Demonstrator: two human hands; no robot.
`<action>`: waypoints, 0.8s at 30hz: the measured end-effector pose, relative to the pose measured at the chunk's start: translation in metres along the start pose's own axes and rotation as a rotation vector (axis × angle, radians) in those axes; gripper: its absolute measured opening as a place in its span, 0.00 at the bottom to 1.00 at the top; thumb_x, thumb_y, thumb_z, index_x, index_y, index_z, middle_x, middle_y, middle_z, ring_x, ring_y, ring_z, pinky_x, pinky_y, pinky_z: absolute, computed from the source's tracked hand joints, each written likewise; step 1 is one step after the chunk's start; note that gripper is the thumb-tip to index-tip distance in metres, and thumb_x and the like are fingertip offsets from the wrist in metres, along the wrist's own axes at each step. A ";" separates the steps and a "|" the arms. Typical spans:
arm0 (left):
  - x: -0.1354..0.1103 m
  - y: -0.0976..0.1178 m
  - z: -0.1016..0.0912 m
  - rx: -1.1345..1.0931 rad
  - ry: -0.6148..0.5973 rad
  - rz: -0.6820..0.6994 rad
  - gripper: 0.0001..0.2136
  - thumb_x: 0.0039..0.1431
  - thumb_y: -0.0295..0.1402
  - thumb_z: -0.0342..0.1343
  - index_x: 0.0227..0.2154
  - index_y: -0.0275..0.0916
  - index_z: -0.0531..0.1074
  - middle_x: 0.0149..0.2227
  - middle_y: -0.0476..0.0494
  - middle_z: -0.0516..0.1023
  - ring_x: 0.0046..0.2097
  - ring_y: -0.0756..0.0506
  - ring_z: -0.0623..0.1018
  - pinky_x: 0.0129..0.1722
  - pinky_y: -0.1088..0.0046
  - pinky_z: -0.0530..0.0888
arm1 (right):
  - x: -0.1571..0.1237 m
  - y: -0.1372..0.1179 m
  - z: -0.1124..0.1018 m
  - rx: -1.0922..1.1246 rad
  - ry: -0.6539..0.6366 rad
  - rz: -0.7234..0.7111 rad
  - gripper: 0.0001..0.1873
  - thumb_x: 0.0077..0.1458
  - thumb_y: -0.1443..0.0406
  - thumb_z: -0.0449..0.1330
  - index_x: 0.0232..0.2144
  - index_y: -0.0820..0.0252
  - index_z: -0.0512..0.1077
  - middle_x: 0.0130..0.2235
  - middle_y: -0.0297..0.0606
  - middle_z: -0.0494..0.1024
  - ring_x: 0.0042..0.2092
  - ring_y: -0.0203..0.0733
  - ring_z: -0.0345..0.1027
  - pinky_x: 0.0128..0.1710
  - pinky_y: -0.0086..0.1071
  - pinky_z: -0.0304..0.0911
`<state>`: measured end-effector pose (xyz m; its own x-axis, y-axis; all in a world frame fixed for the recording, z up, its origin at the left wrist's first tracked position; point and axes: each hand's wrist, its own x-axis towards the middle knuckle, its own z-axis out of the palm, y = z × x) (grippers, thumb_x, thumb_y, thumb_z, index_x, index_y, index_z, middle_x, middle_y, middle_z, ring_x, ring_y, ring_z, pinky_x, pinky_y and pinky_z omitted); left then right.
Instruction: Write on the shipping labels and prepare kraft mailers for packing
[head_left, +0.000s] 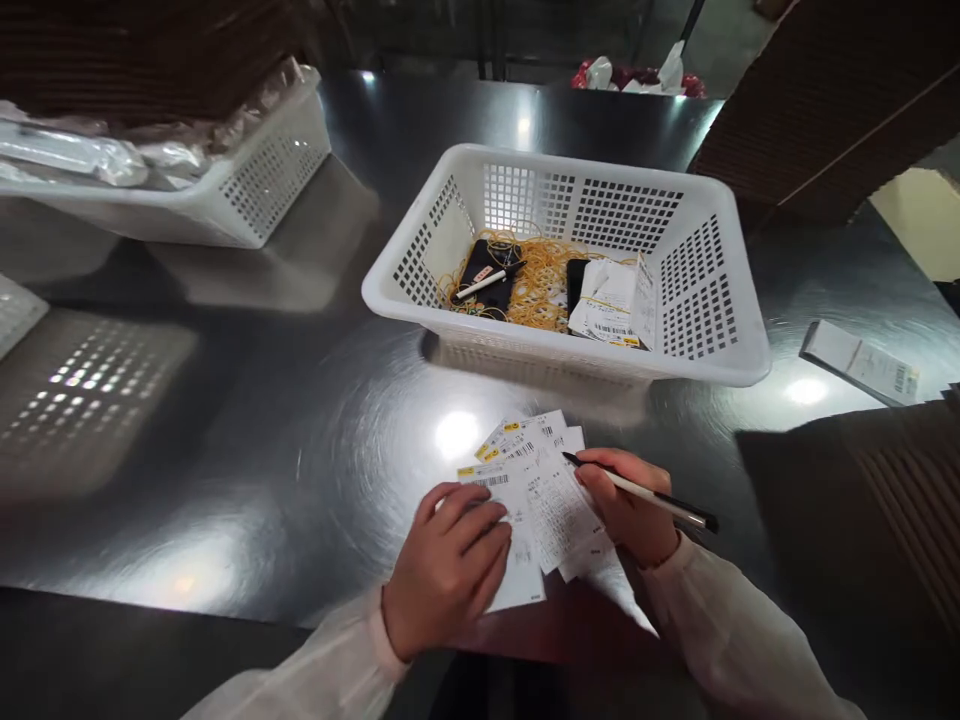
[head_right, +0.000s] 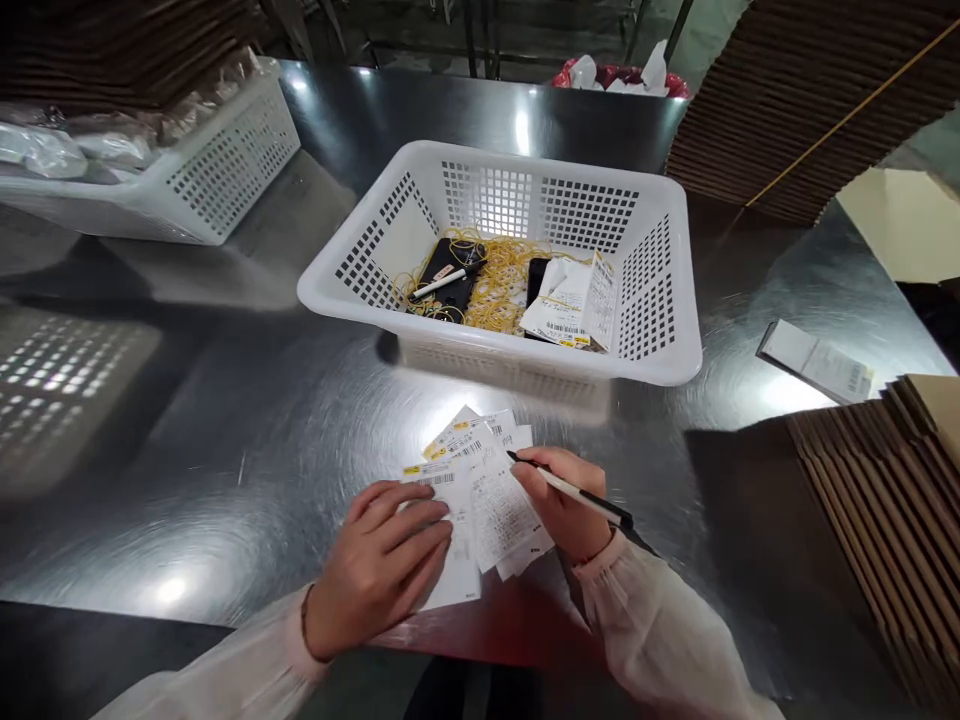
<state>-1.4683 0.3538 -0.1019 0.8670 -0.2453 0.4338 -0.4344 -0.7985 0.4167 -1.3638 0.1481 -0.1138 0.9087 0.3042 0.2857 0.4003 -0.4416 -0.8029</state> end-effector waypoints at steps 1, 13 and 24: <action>-0.001 -0.001 -0.003 0.015 0.015 -0.025 0.05 0.56 0.24 0.58 0.36 0.35 0.75 0.38 0.40 0.80 0.46 0.40 0.73 0.48 0.57 0.66 | 0.001 -0.002 0.000 0.005 0.001 -0.016 0.08 0.56 0.62 0.60 0.30 0.57 0.78 0.29 0.36 0.81 0.29 0.38 0.74 0.29 0.29 0.69; 0.018 -0.011 0.020 0.140 -0.202 0.053 0.16 0.60 0.32 0.52 0.50 0.45 0.72 0.58 0.41 0.71 0.51 0.34 0.67 0.41 0.56 0.62 | 0.017 -0.011 0.017 -0.007 0.007 0.002 0.21 0.54 0.64 0.61 0.12 0.60 0.65 0.13 0.28 0.64 0.16 0.29 0.55 0.17 0.27 0.53; 0.017 -0.011 0.018 0.144 -0.211 0.054 0.15 0.61 0.33 0.52 0.50 0.44 0.72 0.59 0.40 0.70 0.52 0.34 0.66 0.42 0.55 0.62 | 0.015 -0.009 0.021 -0.033 -0.007 -0.037 0.22 0.55 0.65 0.60 0.12 0.59 0.60 0.13 0.26 0.60 0.17 0.28 0.51 0.18 0.28 0.50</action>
<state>-1.4443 0.3482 -0.1138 0.8816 -0.3871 0.2699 -0.4556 -0.8472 0.2732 -1.3562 0.1741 -0.1134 0.8924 0.3269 0.3111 0.4375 -0.4576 -0.7741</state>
